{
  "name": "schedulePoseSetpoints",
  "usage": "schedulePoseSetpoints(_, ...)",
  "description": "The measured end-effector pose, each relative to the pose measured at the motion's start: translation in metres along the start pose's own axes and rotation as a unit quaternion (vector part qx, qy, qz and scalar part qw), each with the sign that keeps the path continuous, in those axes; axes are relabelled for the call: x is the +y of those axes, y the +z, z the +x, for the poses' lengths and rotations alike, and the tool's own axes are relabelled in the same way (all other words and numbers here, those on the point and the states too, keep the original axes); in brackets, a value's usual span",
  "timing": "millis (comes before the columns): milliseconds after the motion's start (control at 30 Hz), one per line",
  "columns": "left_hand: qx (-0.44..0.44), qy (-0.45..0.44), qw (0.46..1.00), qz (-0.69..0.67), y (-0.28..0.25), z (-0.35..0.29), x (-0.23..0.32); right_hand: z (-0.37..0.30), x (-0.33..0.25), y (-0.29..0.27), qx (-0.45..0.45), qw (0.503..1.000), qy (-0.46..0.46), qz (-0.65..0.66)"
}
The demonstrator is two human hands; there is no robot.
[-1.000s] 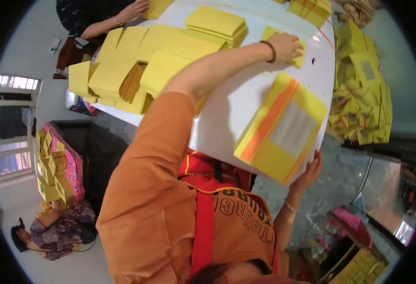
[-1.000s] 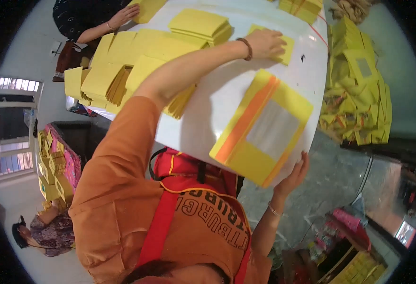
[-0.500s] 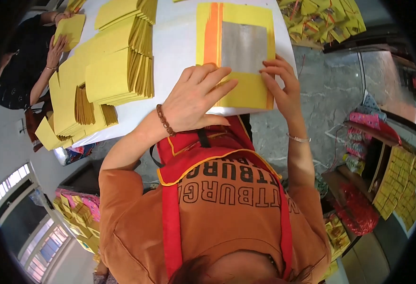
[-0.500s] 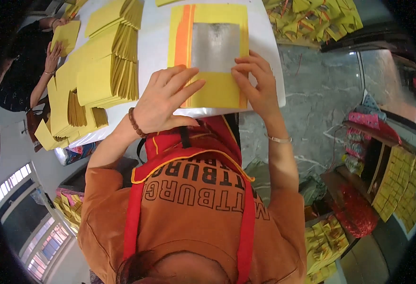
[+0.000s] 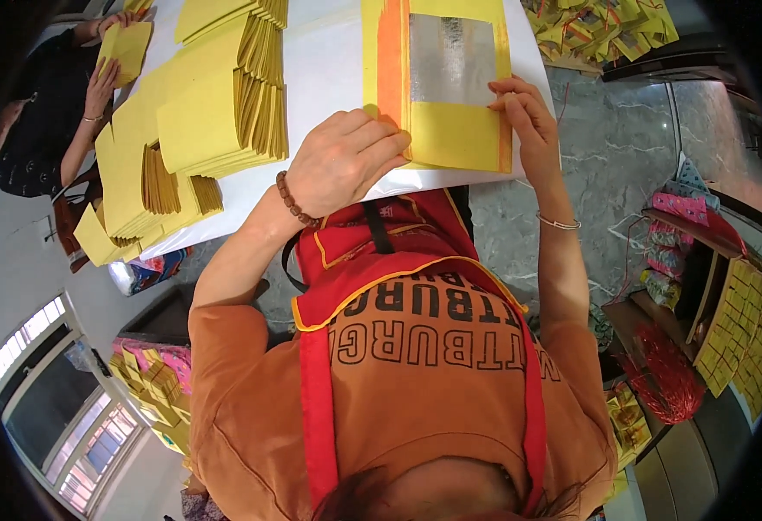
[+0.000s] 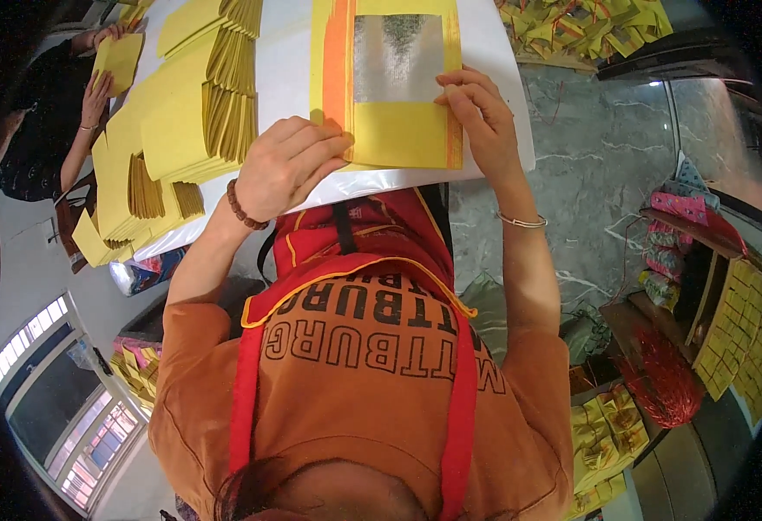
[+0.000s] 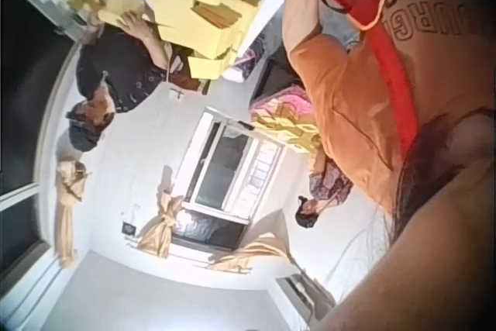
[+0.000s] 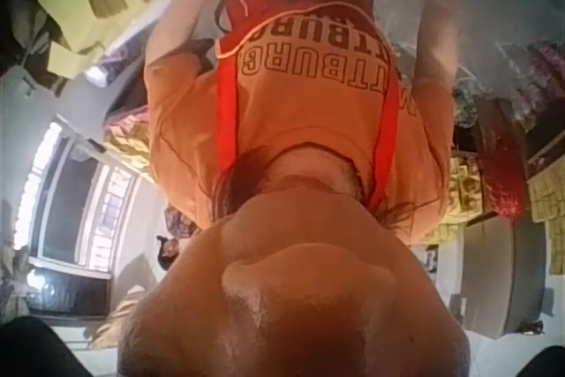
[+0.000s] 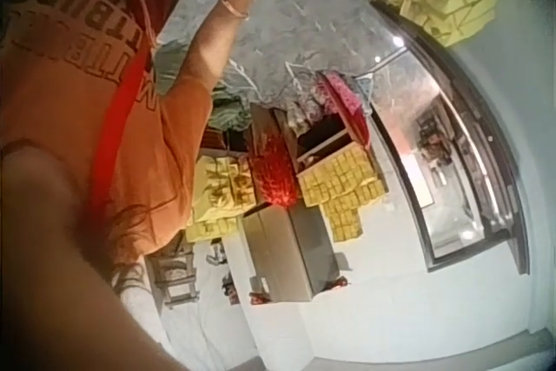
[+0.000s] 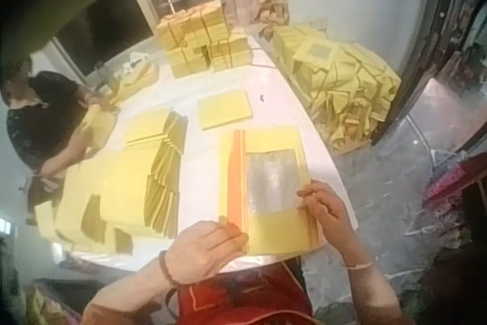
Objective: Folding sheets of yellow paper with silver foil centers.
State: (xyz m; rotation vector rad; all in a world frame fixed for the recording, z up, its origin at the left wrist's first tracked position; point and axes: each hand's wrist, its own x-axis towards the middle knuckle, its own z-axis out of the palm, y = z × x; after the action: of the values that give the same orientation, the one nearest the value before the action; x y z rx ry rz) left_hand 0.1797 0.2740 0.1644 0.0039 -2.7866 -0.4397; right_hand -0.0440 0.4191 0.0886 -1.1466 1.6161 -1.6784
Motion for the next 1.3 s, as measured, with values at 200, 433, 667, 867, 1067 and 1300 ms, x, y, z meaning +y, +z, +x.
schedulePoseSetpoints(200,0.005,-0.024,0.995,-0.100,-0.008,0.008,-0.015,0.001,0.001,-0.002,-0.015,0.999,-0.001,0.037)
schedulePoseSetpoints(433,-0.070,-0.164,0.948,-0.262,-0.017,0.019,-0.028,0.001,0.003,-0.003,-0.020,0.999,-0.005,0.024)
schedulePoseSetpoints(667,-0.140,-0.255,0.864,-0.412,-0.015,0.021,-0.041,0.001,0.002,-0.004,-0.020,0.999,0.010,0.040)
schedulePoseSetpoints(867,-0.148,-0.251,0.810,-0.508,-0.011,0.018,-0.054,0.000,0.007,-0.009,-0.042,0.998,-0.010,0.054)
schedulePoseSetpoints(1067,-0.157,-0.249,0.820,-0.492,-0.012,0.018,-0.054,-0.004,0.003,-0.010,-0.119,0.992,-0.029,-0.021)
schedulePoseSetpoints(1300,-0.155,-0.242,0.814,-0.504,-0.010,0.017,-0.057,-0.002,0.006,-0.013,-0.136,0.990,0.010,0.042)
